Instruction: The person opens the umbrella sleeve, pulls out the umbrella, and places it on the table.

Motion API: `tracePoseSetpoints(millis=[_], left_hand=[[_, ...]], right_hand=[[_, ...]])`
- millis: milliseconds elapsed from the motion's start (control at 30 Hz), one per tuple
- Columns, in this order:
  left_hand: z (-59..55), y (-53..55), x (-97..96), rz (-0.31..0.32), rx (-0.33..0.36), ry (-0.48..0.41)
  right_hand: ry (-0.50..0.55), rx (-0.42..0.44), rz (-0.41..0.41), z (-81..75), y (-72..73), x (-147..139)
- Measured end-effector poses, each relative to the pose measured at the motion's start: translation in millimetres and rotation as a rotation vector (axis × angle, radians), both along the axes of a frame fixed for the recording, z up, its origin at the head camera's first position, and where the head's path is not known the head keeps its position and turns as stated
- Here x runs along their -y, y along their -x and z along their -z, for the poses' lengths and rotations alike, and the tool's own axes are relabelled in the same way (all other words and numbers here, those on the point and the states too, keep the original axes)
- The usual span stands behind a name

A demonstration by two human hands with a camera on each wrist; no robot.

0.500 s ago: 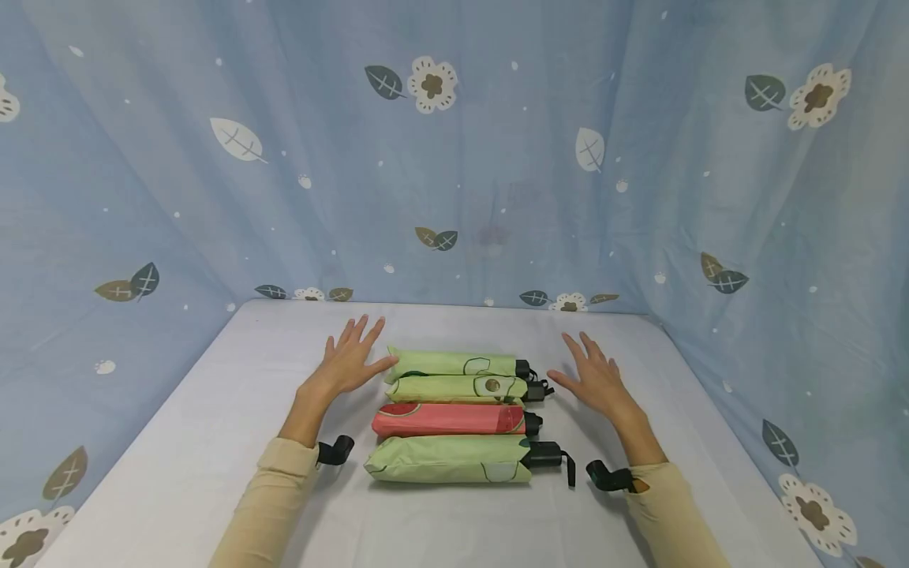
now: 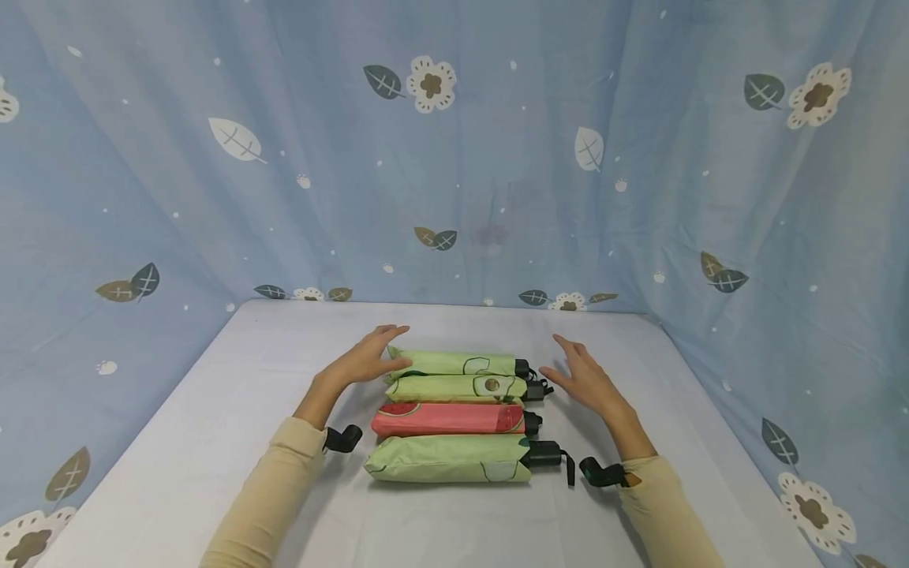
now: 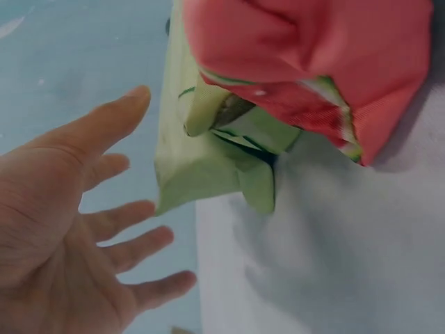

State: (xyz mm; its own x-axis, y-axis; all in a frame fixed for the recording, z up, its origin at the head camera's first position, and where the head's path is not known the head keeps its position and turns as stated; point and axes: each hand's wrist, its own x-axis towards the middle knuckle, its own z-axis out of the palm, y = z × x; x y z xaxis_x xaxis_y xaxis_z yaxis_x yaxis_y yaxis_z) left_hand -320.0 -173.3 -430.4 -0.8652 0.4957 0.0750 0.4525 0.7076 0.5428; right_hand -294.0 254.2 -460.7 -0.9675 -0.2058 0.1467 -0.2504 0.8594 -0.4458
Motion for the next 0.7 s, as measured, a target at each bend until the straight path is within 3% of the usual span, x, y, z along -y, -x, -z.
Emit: tracePoseSetpoints(millis=[200, 500, 700], left_hand=[[-2.4, 9.8, -7.3, 0.088, 0.003, -0.013], [-0.4, 14.8, -17.0, 0.143, 0.116, -0.009], [-0.5, 19.6, -20.6, 0.19, 0.099, 0.016]], right_hand=[[0.054, 0.029, -0.021, 1.5, 5.6, 3], [0.082, 0.06, -0.078, 5.2, 11.5, 9], [0.081, 0.049, -0.143, 3.6, 14.9, 14]])
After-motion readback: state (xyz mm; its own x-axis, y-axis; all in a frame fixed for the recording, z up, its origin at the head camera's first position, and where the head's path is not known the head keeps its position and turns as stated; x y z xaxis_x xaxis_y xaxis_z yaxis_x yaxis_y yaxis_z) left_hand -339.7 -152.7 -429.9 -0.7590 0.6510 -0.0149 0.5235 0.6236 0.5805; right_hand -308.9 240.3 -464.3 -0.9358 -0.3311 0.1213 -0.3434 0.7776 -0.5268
